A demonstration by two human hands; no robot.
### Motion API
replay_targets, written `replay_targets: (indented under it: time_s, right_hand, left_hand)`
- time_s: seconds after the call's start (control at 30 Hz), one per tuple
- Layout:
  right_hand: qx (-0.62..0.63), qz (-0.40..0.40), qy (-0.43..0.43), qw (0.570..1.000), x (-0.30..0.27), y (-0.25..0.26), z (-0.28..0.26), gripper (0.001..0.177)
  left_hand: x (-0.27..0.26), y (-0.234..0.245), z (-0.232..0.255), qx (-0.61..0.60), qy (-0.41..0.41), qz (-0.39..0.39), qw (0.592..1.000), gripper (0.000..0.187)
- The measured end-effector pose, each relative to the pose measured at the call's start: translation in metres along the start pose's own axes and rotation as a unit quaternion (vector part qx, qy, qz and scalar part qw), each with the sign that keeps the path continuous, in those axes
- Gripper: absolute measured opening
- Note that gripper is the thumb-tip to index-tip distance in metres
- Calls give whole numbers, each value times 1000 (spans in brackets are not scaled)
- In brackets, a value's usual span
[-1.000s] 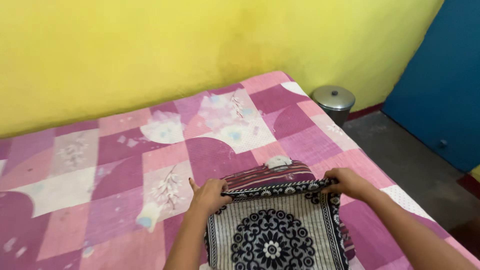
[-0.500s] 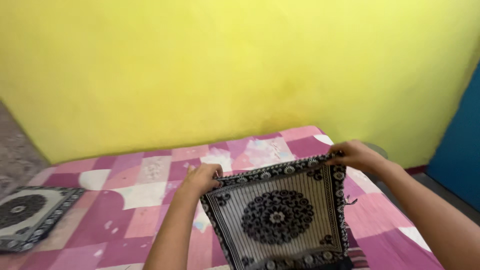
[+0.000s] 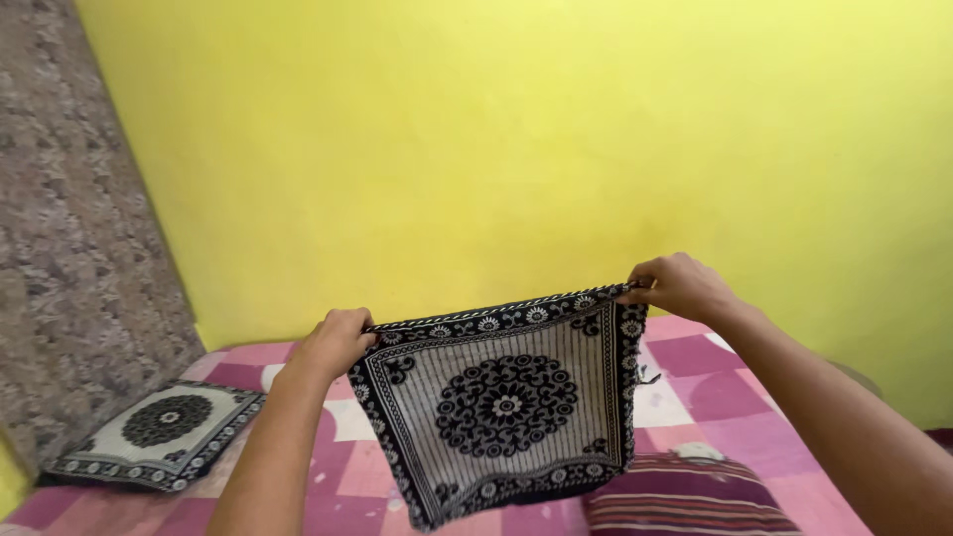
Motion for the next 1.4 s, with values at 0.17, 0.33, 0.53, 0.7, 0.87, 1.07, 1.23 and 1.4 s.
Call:
replay_targets:
  time_s: [0.17,0.33,0.53,0.7,0.87,1.07,1.23,1.4]
  right_hand:
    - [118,-64,-81,988,39,-65,-36,46]
    - [297,-94,-111,944,90,-164,-45,36]
    - [172,-102,-138,970,102,-298,-61,30]
    - [199,-15,-127,972,125,-338,-76,23]
    - [185,41,-95,977,119,-315,-103,22]
    - [222,19,-110,969,54,-332,-108,20]
    - [200,-54,-167,964,-43,-392,-90,23]
    - [216,-95,-210,949,-165,-430,-68,27]
  left_hand:
    - [26,-13,-71,22,-7,-38,999,27]
    - [68,-62,-153,1,-15,-61,998,23]
    - [74,-168,-223,-31,-21,-121,992,31]
    - [84,-179,-233,-50,48,-18,997,26]
    - [79,-171,-246,-76,1,82,994,20]
    - [0,-202,-261,-64,23,32,997,23]
    - [-113,-271,-269,-62,31,20,997,25]
    - [-234,-334,-261,-33,27,-81,996,28]
Point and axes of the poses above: each hand's wrist, its own x-axis towards the middle knuckle, its own y-axis out of the back of the hand, z = x × y, the point moved 1 cm from there along x, towards the middle knuckle, and after that the axes turned 7 degrees about x, right-handed, at the moved point
